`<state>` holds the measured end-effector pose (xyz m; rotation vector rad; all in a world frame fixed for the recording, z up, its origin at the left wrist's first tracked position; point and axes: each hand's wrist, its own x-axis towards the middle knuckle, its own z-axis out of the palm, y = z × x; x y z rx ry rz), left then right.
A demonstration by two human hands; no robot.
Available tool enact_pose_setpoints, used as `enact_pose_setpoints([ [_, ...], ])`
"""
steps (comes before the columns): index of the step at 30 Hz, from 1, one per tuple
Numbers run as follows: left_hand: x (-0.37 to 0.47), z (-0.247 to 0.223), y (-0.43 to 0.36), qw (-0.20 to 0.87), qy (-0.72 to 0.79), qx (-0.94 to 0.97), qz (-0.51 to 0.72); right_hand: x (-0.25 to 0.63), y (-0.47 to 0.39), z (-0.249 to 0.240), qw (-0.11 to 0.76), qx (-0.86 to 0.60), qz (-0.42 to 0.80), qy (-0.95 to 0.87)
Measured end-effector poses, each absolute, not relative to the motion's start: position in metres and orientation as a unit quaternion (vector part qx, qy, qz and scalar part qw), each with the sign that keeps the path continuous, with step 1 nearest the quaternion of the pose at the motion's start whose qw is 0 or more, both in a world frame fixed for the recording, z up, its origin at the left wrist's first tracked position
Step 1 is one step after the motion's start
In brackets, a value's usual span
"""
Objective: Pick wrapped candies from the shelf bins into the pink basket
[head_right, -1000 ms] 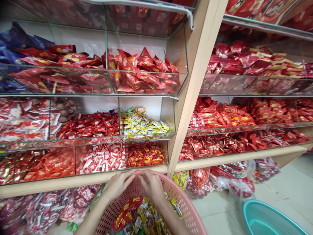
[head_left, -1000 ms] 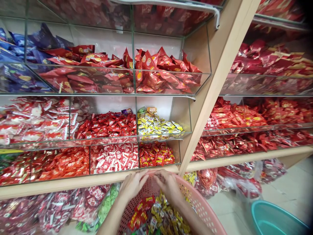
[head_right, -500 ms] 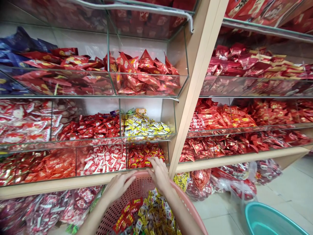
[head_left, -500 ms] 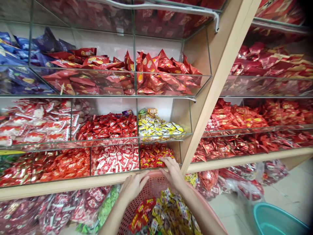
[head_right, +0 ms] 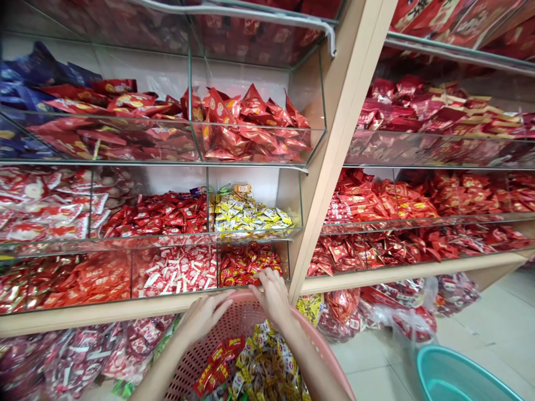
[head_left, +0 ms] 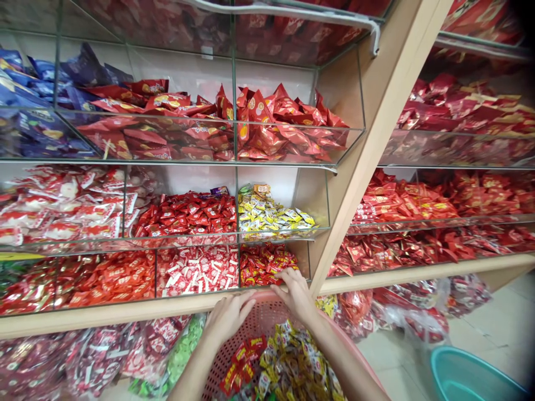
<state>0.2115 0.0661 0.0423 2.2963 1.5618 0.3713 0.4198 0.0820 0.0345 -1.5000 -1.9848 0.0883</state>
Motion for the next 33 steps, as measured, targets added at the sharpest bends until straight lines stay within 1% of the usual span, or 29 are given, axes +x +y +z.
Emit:
enact_pose_setpoints([
  [12,0.209,0.04,0.067,0.164,0.55,0.808,0.132,0.412,0.074,0.038,0.334,-0.572,0.036,-0.748],
  [16,0.21,0.043,0.067,0.167,0.549,0.809,0.127,0.411,0.073,0.041,0.343,-0.572,0.056,-0.743],
  [23,0.21,0.041,0.067,0.161,0.551,0.809,0.129,0.411,0.074,0.037,0.395,-0.521,0.102,-0.75],
  [27,0.209,0.039,0.067,0.163,0.549,0.808,0.135,0.412,0.063,0.045,0.438,-0.488,0.141,-0.741],
  [29,0.209,0.039,0.067,0.167,0.544,0.81,0.14,0.413,0.052,0.052,0.432,-0.468,0.173,-0.751],
  [33,0.208,0.039,0.067,0.169,0.536,0.814,0.147,0.415,0.028,0.045,0.363,-0.437,0.236,-0.789],
])
